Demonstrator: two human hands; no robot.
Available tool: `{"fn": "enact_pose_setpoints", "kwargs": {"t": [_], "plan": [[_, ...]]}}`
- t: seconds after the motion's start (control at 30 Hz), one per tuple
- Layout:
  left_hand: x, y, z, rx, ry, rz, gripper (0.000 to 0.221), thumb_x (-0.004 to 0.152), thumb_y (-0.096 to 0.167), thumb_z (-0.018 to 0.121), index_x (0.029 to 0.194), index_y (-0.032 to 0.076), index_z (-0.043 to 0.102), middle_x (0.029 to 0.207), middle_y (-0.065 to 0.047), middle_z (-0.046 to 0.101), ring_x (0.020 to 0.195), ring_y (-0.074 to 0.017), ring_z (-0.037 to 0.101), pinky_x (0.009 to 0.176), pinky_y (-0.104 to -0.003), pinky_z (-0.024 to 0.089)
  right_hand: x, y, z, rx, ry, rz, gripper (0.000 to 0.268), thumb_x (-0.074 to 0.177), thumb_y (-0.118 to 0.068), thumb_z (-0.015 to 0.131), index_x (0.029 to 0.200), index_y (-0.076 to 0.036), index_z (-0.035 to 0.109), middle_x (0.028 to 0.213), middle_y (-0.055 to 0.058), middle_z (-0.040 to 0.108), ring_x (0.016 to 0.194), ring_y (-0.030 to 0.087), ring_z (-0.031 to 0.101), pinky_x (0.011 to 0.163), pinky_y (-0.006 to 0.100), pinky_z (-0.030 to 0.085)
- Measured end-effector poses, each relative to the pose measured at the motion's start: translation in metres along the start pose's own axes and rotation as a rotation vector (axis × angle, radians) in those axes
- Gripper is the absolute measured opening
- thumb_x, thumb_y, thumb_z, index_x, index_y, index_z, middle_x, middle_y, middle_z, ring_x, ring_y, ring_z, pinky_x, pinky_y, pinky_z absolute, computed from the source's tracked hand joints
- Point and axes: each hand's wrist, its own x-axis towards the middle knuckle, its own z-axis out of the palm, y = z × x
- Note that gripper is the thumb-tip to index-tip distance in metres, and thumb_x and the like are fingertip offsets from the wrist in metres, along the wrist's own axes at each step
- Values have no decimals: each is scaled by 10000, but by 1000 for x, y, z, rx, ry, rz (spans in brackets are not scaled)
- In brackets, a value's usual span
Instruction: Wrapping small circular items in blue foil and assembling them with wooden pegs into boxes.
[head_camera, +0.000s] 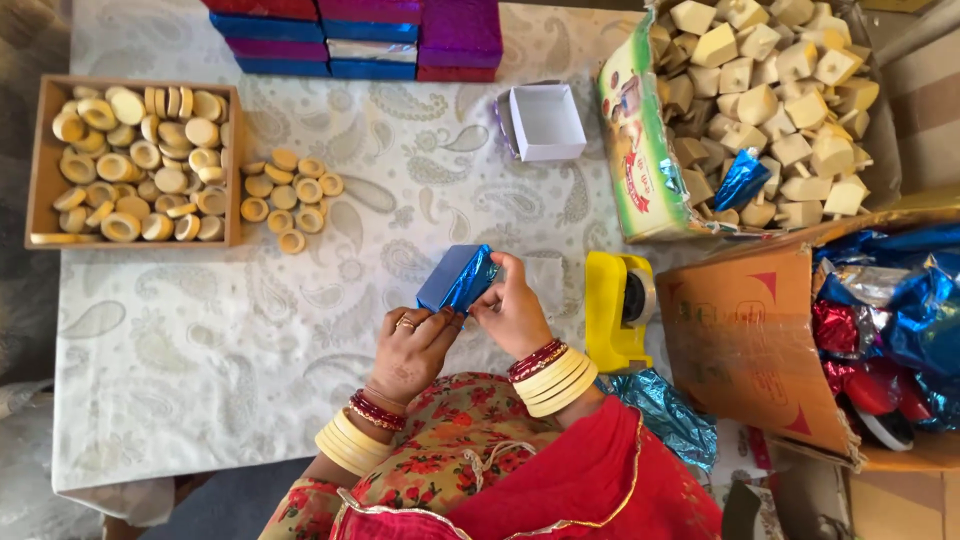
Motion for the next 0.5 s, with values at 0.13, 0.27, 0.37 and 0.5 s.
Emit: {"fn": "enact_pose_setpoints", "kwargs": {"t": [0.13,0.27,0.37,0.5], "plan": [[-1,4,1,5,-22,-8,305,845,65,692,1131,143,760,1087,41,674,926,-144,627,894,-373,473,-7,1,5,-91,50,-34,775,810,37,741,1440,-18,292,781,81,740,721,173,737,675,296,563],[-3,5,4,-29,-43,4,344,808,70,683,1139,125,755,1079,26,660,925,-165,630,895,-379,470,-16,-17,7,-299,132,-113,925,773,37,755,1520,-19,212,766,80,712,718,248,730,664,352,560],[-3,4,5,-35,-47,5,342,804,68,688,1135,122,755,1094,26,662,878,-162,614,891,-375,468,-16,-27,7,-394,134,-96,1025,766,5,761,1575,-25,132,766,70,704,713,275,727,641,379,557],[1,2,0,-55,-75,29,356,780,64,684,1125,93,767,1084,6,682,862,-161,629,896,-370,471,-13,-38,4,-461,95,28,1118,805,-160,810,1614,-34,49,724,61,683,679,289,708,597,402,539]]}}
